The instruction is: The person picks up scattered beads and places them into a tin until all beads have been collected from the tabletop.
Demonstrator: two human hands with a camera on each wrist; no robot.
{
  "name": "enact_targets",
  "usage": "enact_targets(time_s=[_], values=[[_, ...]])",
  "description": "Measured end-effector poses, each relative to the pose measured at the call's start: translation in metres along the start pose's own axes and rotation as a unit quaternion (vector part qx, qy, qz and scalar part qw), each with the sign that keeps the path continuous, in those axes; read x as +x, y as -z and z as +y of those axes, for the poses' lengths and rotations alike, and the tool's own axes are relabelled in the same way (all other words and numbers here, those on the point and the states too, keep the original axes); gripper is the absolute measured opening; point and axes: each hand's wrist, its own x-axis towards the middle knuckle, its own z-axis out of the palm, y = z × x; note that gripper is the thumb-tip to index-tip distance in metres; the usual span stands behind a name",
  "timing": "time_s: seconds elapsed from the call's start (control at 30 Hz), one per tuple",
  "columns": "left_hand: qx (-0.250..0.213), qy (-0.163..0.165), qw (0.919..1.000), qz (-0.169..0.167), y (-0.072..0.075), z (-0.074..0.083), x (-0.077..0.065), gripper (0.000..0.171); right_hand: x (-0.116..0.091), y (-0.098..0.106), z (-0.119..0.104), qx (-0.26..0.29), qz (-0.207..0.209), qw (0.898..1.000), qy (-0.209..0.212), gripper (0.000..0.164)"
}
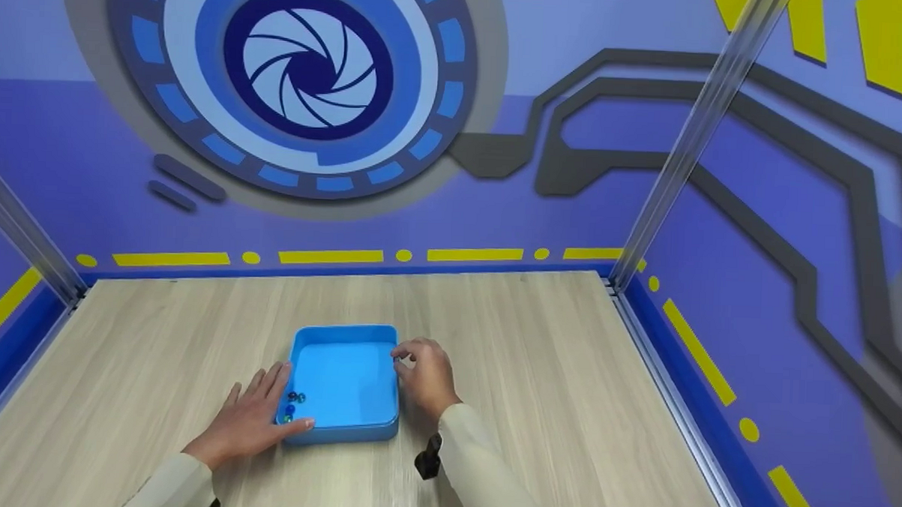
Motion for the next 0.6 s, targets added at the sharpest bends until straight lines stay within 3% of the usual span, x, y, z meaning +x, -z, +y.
enact_targets(time_s=[0.6], values=[[0.007, 0.001, 1.0, 0.003, -0.001, 0.0, 0.001, 0.109, 0.004, -0.011, -0.012, 0.018, -0.027, 0.999, 0.004, 0.016]])
